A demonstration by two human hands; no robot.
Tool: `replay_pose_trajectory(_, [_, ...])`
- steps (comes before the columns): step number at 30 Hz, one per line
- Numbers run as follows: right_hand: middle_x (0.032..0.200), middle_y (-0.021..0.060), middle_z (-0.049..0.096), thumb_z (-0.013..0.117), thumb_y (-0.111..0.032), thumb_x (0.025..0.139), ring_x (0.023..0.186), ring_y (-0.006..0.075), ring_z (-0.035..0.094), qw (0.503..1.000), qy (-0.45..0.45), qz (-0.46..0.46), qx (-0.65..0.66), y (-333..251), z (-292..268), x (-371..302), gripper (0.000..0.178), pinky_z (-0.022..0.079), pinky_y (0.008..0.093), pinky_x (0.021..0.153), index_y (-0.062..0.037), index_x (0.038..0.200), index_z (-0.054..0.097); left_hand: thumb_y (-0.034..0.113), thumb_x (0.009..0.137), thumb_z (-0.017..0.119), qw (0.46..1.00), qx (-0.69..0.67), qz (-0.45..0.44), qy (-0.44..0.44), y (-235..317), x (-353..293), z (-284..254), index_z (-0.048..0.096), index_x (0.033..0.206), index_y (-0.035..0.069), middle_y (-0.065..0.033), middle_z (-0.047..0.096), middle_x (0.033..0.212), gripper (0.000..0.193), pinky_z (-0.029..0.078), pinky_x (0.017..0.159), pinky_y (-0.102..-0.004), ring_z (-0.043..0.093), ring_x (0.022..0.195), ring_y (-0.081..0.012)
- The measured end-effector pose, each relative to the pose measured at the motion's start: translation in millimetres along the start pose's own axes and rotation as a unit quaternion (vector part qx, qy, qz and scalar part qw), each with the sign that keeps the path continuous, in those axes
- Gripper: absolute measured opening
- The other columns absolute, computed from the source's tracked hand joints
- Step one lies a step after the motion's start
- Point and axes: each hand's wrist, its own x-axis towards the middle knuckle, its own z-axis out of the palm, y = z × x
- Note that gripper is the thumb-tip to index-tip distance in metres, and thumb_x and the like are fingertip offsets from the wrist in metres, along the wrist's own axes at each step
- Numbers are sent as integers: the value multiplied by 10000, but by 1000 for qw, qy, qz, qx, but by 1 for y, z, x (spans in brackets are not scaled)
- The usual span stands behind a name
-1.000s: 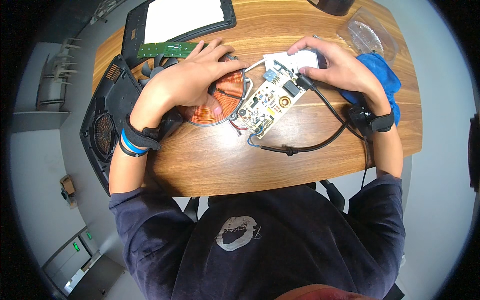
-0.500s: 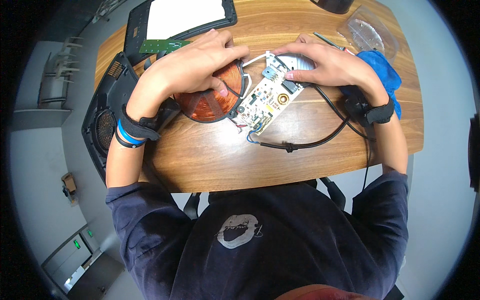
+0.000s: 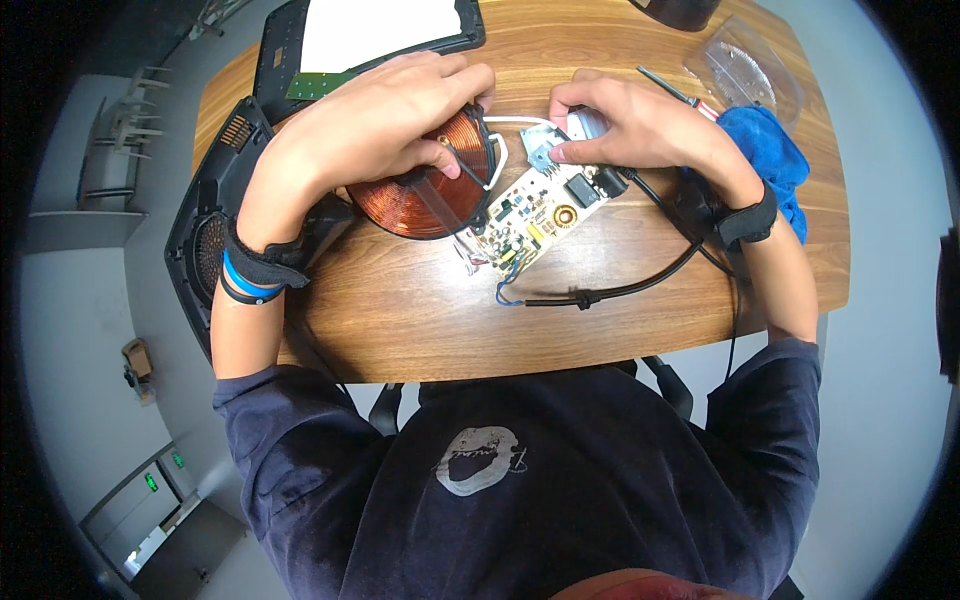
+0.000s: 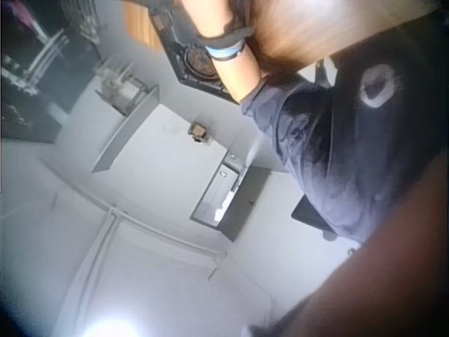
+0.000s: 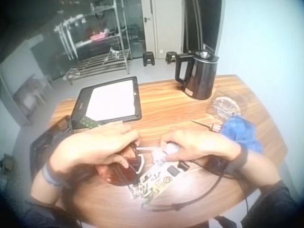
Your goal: The person cleans a metal heatsink with a blue cloth, then repeatedly aligns and secures it to a green circuit board using a screwdriver. The person also handles a copper coil and a black fan while working at a wooden table.
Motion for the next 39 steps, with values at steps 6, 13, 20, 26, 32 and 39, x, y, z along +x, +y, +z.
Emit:
replay_pose_trajectory(6, [1038, 177, 705, 827, -401, 956, 1011, 377, 699, 999, 38, 18, 0, -10, -8, -10, 389, 548, 453, 879, -66, 1089, 680, 100, 751, 910, 1000, -9, 4, 6, 3, -3, -7, 576, 1233, 35, -169, 643, 1171, 589, 520, 976, -506, 633, 1153, -435])
replay_pose_trajectory(13, [1078, 183, 725, 832, -406, 950, 1043, 379, 706, 993, 105, 32, -35, -20, -23, -25, 386, 553, 451, 888, -66, 1055, 682, 97, 827, 866, 1000, 3, -11, -5, 13, -6, -13, 606, 1261, 37, -173, 638, 1148, 509, 520, 969, -506, 641, 1122, -425])
replay_pose_trajectory(20, [885, 89, 661, 827, -423, 974, 796, 240, 632, 980, 160, 76, -90, -35, -28, -31, 389, 494, 389, 697, -81, 1040, 653, 66, 890, 770, 996, 91, -17, 16, 31, 3, -22, 704, 1117, 31, -151, 632, 1042, 239, 551, 837, -478, 672, 944, -381])
replay_pose_trajectory(26, [919, 165, 712, 815, -477, 955, 892, 356, 696, 974, 179, 81, -116, -33, -23, -37, 445, 543, 454, 770, -71, 1019, 643, 85, 799, 753, 975, 200, 30, 94, 53, 5, -31, 738, 1017, 65, -104, 618, 1040, 220, 541, 865, -432, 644, 997, -317])
replay_pose_trajectory(32, [938, 197, 741, 803, -525, 958, 937, 419, 731, 987, 80, 121, -71, -48, -27, -46, 489, 564, 488, 804, -66, 1018, 645, 116, 818, 719, 960, 276, 33, 21, 63, 8, -40, 749, 998, 105, -75, 606, 1058, 183, 523, 883, -399, 617, 1011, -270])
replay_pose_trajectory(39, [804, 176, 687, 784, -468, 1010, 712, 320, 655, 993, 41, 77, -82, -29, -10, -54, 452, 507, 431, 669, -39, 1030, 642, 111, 810, 727, 952, 295, 70, 29, 59, 15, -29, 736, 1006, 119, -66, 608, 1106, 196, 524, 937, -386, 627, 1092, -255])
